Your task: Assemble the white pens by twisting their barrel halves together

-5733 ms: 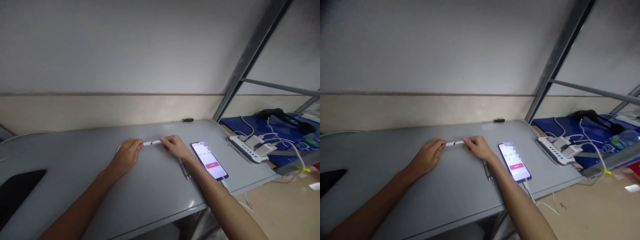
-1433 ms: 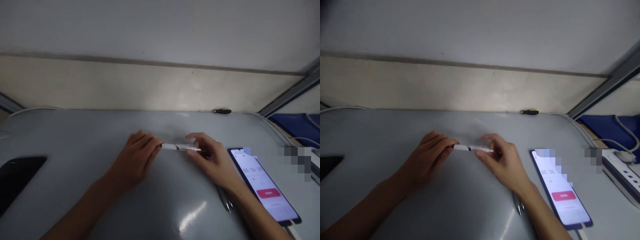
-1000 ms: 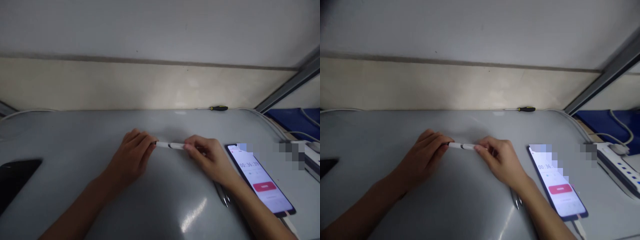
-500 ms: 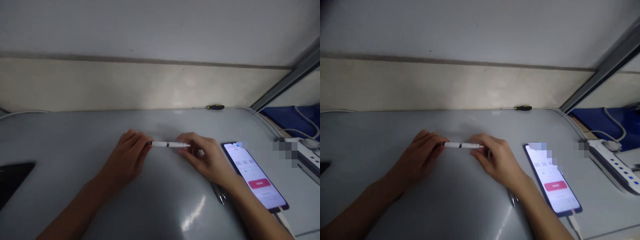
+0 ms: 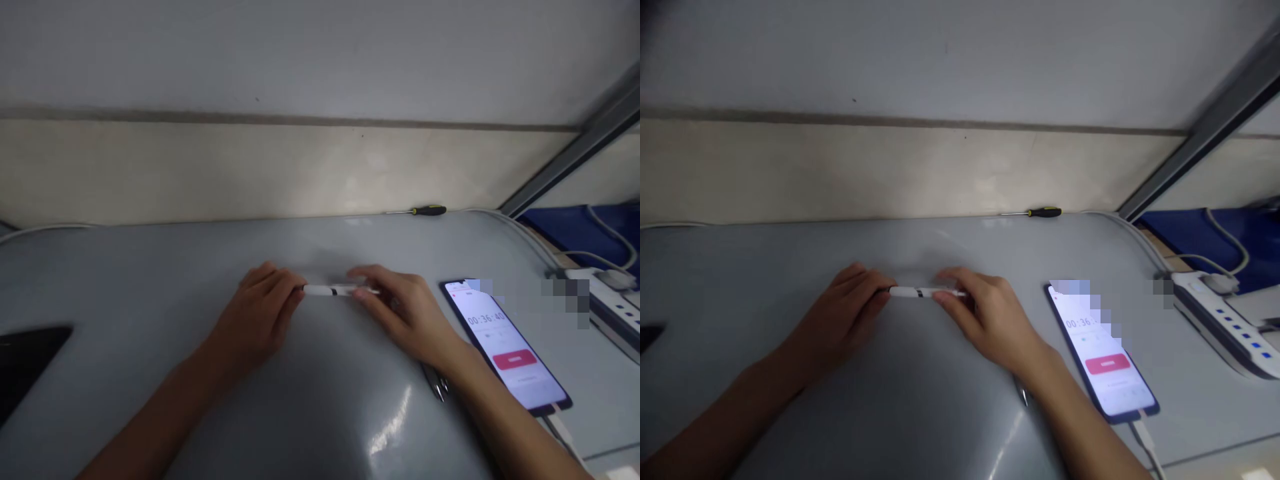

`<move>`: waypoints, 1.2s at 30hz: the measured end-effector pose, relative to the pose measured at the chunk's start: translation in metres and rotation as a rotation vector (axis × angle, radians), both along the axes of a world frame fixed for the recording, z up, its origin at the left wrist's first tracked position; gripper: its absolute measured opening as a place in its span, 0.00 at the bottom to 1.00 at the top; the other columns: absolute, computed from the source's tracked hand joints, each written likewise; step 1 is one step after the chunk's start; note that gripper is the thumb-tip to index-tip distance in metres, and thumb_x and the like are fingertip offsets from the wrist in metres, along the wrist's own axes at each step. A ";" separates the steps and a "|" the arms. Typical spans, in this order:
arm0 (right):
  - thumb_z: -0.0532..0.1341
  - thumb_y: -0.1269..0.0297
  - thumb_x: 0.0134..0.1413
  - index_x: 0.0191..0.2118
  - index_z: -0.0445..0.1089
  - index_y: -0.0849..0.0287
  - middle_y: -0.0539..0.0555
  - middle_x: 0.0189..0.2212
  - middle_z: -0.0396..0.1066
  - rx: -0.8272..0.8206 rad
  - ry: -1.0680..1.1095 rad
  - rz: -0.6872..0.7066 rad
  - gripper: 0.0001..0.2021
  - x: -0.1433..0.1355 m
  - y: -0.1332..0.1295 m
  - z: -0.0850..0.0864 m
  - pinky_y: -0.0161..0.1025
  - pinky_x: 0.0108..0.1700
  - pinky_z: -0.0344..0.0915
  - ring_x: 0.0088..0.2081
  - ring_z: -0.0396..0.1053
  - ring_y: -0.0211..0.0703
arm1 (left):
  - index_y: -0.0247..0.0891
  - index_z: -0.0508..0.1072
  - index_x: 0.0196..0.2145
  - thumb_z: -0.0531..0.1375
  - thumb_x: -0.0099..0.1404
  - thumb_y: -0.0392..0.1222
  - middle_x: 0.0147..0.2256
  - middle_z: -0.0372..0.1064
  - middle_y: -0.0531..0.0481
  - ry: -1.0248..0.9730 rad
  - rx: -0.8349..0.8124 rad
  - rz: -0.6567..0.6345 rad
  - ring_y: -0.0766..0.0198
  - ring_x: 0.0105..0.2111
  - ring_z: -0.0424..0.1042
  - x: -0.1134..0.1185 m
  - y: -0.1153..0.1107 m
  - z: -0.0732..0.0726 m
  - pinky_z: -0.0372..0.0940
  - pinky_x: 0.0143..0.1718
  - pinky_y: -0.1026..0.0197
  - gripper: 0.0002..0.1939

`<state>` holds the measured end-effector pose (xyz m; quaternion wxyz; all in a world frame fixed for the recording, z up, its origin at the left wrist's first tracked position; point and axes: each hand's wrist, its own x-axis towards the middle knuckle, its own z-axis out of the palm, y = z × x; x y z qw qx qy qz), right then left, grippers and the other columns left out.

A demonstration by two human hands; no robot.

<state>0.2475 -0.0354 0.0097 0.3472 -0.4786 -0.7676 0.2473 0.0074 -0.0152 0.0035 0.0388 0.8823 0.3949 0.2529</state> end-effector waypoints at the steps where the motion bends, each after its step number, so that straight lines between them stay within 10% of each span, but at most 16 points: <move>1: 0.61 0.59 0.62 0.47 0.72 0.57 0.49 0.30 0.73 0.018 0.018 0.015 0.11 0.000 0.000 0.000 0.33 0.30 0.61 0.26 0.67 0.35 | 0.37 0.68 0.37 0.47 0.73 0.38 0.31 0.68 0.51 0.002 -0.013 0.003 0.61 0.32 0.61 0.000 0.000 0.000 0.59 0.37 0.57 0.11; 12: 0.55 0.59 0.66 0.34 0.73 0.59 0.49 0.24 0.70 -0.135 -0.030 0.091 0.14 -0.004 -0.002 -0.001 0.37 0.30 0.56 0.24 0.62 0.36 | 0.38 0.69 0.32 0.47 0.72 0.37 0.28 0.70 0.50 0.042 0.138 -0.003 0.60 0.29 0.62 -0.001 0.002 -0.004 0.57 0.36 0.56 0.14; 19: 0.63 0.57 0.59 0.38 0.73 0.56 0.53 0.40 0.73 -0.657 1.076 0.062 0.08 0.002 0.005 0.004 0.37 0.42 0.68 0.42 0.70 0.41 | 0.38 0.70 0.41 0.46 0.72 0.39 0.32 0.70 0.50 -0.077 0.008 -0.108 0.61 0.33 0.66 -0.003 -0.004 0.004 0.60 0.40 0.55 0.13; 23: 0.63 0.58 0.59 0.43 0.69 0.53 0.44 0.22 0.60 -0.851 1.411 0.040 0.09 0.004 0.011 0.000 0.28 0.25 0.63 0.23 0.61 0.31 | 0.39 0.69 0.40 0.46 0.72 0.38 0.32 0.71 0.51 -0.096 0.063 -0.014 0.60 0.34 0.67 -0.006 -0.001 0.004 0.60 0.40 0.55 0.12; 27: 0.62 0.60 0.60 0.49 0.63 0.46 0.42 0.21 0.47 -0.817 1.435 -0.003 0.12 0.004 0.011 -0.003 0.25 0.15 0.41 0.17 0.41 0.30 | 0.40 0.67 0.34 0.49 0.71 0.41 0.31 0.69 0.49 0.004 0.074 0.174 0.58 0.34 0.67 -0.006 0.003 0.003 0.60 0.41 0.52 0.10; 36: 0.60 0.53 0.60 0.51 0.59 0.43 0.42 0.22 0.44 -0.692 1.269 -0.054 0.15 0.004 0.012 -0.003 0.28 0.16 0.39 0.19 0.38 0.33 | 0.42 0.67 0.35 0.49 0.69 0.45 0.33 0.69 0.45 0.138 0.035 0.374 0.51 0.38 0.66 -0.011 0.011 0.001 0.61 0.43 0.48 0.10</move>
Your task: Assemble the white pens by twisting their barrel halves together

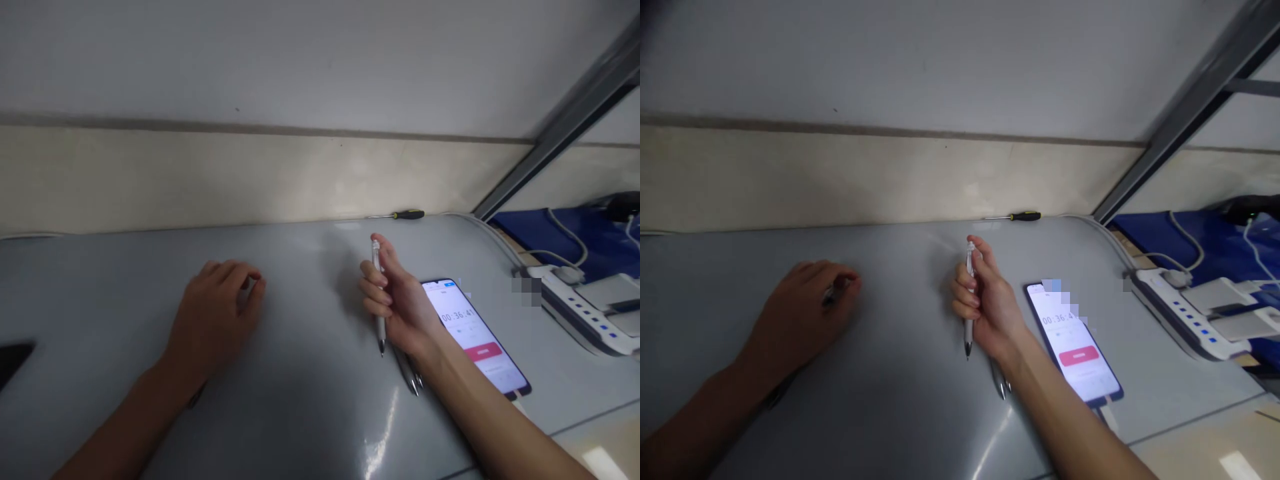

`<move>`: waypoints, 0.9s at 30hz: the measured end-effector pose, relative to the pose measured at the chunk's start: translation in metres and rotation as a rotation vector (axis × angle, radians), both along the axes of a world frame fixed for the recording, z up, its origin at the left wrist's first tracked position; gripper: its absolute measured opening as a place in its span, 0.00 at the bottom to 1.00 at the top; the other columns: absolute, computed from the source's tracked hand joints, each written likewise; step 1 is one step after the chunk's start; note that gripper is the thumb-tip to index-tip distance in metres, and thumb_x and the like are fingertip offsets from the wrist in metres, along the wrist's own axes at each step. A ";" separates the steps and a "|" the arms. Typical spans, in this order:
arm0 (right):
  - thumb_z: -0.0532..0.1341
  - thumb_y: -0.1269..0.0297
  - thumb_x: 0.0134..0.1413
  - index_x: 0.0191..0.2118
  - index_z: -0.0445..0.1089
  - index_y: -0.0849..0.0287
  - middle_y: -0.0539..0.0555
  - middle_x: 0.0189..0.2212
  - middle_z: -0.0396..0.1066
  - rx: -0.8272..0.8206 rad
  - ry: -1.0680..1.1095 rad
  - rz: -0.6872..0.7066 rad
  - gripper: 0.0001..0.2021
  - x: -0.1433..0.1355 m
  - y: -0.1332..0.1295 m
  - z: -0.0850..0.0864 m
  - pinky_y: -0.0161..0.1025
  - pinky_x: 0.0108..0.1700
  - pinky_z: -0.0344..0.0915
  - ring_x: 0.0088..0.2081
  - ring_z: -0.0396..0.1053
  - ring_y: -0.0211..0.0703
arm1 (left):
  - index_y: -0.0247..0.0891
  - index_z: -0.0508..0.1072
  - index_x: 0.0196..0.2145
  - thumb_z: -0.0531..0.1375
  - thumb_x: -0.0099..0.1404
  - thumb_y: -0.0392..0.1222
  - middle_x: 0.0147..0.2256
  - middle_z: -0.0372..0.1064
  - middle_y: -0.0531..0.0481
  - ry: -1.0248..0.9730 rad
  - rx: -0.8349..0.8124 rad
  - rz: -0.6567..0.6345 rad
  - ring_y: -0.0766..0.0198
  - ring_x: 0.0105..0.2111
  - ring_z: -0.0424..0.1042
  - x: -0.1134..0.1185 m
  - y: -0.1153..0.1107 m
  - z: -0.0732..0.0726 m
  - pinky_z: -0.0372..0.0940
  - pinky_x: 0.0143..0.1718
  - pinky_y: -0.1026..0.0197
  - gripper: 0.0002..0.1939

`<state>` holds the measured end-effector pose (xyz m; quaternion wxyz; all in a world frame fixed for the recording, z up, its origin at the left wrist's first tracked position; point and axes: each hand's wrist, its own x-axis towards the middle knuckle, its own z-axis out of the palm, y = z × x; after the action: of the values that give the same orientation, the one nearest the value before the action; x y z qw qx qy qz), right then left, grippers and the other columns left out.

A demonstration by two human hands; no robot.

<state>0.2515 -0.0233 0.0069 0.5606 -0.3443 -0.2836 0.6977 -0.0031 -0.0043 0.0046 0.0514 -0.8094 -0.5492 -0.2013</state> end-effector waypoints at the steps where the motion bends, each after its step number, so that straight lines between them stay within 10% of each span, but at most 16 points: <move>1: 0.59 0.54 0.60 0.51 0.59 0.43 0.42 0.22 0.43 -0.005 0.011 0.006 0.15 0.000 0.000 0.000 0.28 0.16 0.38 0.19 0.37 0.33 | 0.41 0.67 0.36 0.49 0.69 0.46 0.34 0.69 0.44 0.022 -0.006 0.022 0.50 0.39 0.66 -0.001 0.001 0.000 0.61 0.45 0.47 0.10; 17: 0.57 0.53 0.61 0.51 0.56 0.44 0.41 0.21 0.46 0.061 -0.102 0.002 0.15 0.003 0.001 0.003 0.28 0.17 0.40 0.18 0.40 0.33 | 0.39 0.65 0.50 0.49 0.66 0.49 0.46 0.65 0.33 0.151 -0.201 0.284 0.37 0.47 0.68 -0.011 0.000 -0.004 0.68 0.28 0.47 0.19; 27: 0.62 0.64 0.52 0.46 0.66 0.52 0.48 0.31 0.64 0.180 -0.363 -0.033 0.14 -0.003 0.001 -0.001 0.33 0.30 0.61 0.30 0.63 0.36 | 0.37 0.67 0.44 0.46 0.67 0.42 0.43 0.64 0.38 0.208 -0.250 0.217 0.44 0.43 0.69 -0.016 0.002 -0.008 0.66 0.34 0.49 0.14</move>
<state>0.2485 -0.0228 0.0063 0.5402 -0.4177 -0.4355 0.5866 -0.0190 -0.0023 -0.0039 0.0285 -0.7621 -0.6456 -0.0399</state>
